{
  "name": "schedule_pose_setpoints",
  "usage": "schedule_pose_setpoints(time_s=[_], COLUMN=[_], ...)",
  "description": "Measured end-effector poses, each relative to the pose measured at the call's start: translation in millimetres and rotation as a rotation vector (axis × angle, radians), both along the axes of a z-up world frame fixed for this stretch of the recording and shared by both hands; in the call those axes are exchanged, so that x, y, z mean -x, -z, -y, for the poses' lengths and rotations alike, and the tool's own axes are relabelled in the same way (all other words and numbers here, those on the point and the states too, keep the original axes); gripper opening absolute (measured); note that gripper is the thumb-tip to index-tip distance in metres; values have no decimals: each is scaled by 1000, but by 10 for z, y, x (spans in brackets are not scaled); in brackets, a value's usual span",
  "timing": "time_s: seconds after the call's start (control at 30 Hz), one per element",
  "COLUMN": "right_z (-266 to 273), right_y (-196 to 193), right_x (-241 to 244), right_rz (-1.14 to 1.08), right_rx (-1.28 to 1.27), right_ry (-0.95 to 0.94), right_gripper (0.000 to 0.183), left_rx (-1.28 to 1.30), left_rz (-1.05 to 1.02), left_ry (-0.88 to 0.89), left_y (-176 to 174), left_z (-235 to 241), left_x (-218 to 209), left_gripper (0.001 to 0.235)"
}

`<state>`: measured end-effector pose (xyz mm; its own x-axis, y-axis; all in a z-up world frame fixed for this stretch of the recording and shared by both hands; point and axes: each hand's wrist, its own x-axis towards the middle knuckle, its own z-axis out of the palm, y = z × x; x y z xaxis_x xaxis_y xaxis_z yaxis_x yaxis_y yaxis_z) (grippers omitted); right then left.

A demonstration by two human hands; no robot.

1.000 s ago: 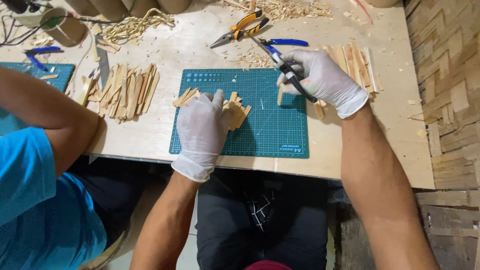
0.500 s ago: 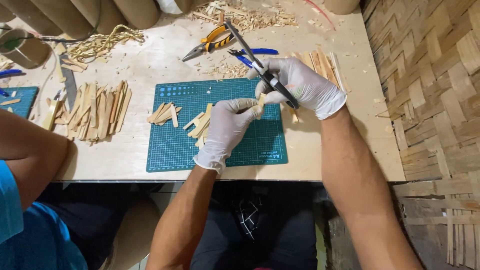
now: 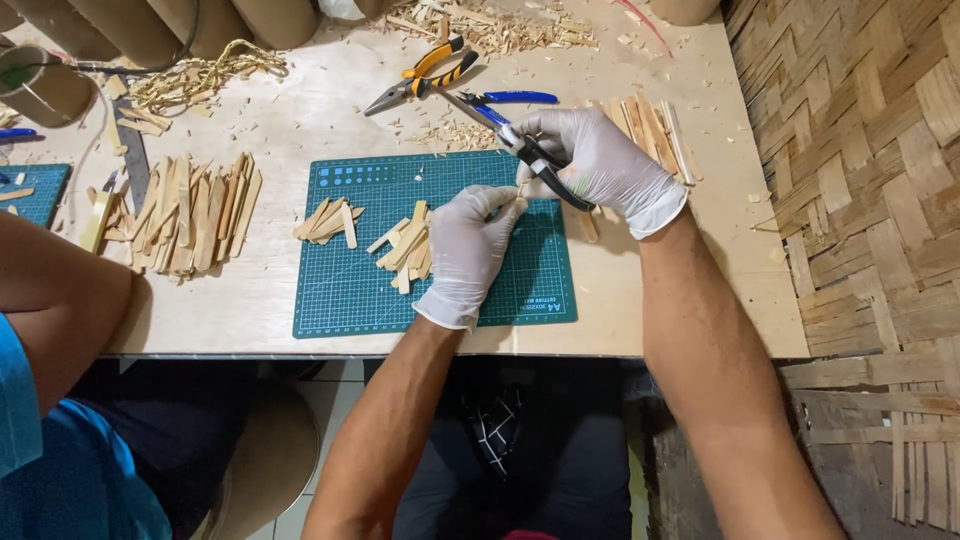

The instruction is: Trimming small wooden sticks with scissors and arranging them into petal-like patterns on a cutting mat.

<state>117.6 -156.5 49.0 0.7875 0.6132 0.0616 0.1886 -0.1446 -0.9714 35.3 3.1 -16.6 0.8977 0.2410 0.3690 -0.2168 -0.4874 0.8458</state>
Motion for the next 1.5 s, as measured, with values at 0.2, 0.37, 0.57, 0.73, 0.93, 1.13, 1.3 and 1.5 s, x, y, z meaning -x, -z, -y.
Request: schedule_pose_setpoints(time_s=[0.2, 0.37, 0.57, 0.73, 0.93, 1.13, 1.3, 1.5], right_z=[-77, -96, -90, -35, 89, 114, 96, -20], right_y=[-68, -137, -56, -253, -285, -264, -290, -374], right_x=[29, 64, 28, 140, 124, 112, 136, 191], right_rz=[21, 48, 104, -38, -140, -206, -215, -124], right_rx=[85, 104, 55, -19, -113, -276, -204, -43], right_ry=[-5, -4, -24, -55, -136, -300, -218, 25], right_gripper=[53, 50, 51, 45, 45, 45, 42, 47], left_rx=[-302, -372, -195, 358, 629, 801, 794, 585], left_rz=[-22, -8, -128, -364, -490, -527, -475, -371], left_ry=[-58, -85, 55, 313, 612, 727, 720, 547], left_y=[161, 169, 8, -467, -501, -375, -398, -277], left_z=[-11, 4, -96, -143, -218, -241, -232, -110], left_x=[-16, -4, -62, 69, 101, 92, 115, 87], left_gripper=[8, 6, 9, 18, 22, 18, 22, 30])
